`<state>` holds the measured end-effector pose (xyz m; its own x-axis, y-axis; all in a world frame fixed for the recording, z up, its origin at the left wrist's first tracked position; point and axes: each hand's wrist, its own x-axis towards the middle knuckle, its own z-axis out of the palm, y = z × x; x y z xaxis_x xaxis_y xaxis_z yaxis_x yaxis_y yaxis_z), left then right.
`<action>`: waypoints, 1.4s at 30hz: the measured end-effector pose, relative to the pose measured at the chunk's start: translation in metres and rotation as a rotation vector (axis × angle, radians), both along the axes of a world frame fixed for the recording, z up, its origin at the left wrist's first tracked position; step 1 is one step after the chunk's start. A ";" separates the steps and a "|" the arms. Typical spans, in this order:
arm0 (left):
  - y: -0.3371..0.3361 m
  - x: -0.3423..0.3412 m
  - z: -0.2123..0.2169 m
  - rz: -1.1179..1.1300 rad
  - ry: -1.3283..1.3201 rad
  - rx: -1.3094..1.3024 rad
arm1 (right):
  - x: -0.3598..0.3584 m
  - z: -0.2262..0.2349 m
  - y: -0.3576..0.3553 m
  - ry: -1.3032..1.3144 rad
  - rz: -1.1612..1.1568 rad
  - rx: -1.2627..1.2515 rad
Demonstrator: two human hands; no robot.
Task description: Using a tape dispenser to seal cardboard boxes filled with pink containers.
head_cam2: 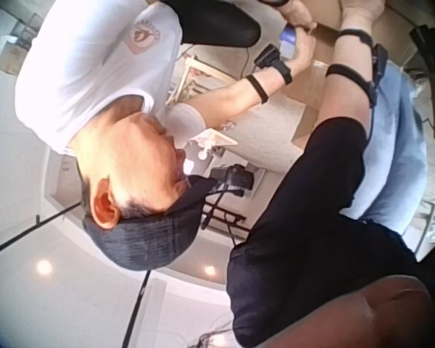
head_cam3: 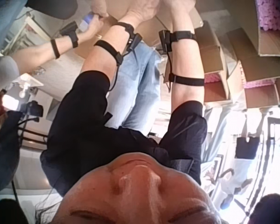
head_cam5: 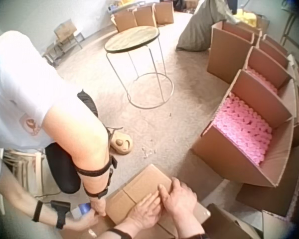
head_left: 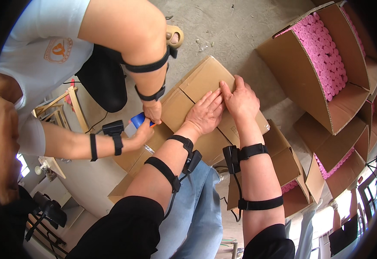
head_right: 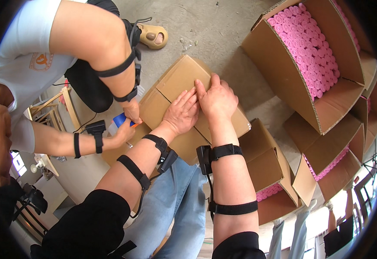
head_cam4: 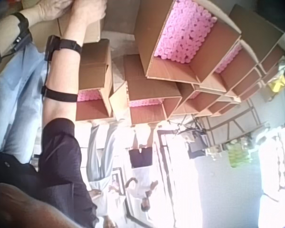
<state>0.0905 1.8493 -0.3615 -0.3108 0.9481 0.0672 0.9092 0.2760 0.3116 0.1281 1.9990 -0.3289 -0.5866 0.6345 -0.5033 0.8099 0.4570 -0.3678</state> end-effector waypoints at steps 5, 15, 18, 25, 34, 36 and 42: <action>-0.001 -0.002 0.000 -0.006 0.015 -0.006 | -0.002 0.000 -0.001 -0.016 0.003 -0.020; -0.006 0.003 -0.006 -0.005 -0.075 -0.084 | -0.042 0.021 -0.014 -0.127 0.210 0.051; -0.003 0.004 0.000 -0.010 -0.068 -0.073 | -0.052 0.024 -0.010 -0.135 0.181 0.052; -0.018 0.006 -0.019 -0.081 -0.032 -0.378 | -0.053 0.013 -0.033 0.177 0.262 0.259; -0.008 0.010 -0.012 -0.023 -0.098 -0.353 | -0.059 -0.002 -0.022 0.169 0.667 0.168; -0.019 0.008 -0.019 -0.007 -0.192 -0.245 | -0.071 0.005 -0.021 0.166 0.696 0.156; -0.025 0.007 -0.020 -0.017 -0.114 -0.002 | -0.083 0.022 -0.018 0.081 0.783 0.091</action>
<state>0.0979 1.8240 -0.3811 -0.3002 0.9534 0.0300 0.8724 0.2617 0.4128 0.0452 1.9813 -0.3071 -0.9119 0.0586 -0.4063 0.2126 0.9140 -0.3454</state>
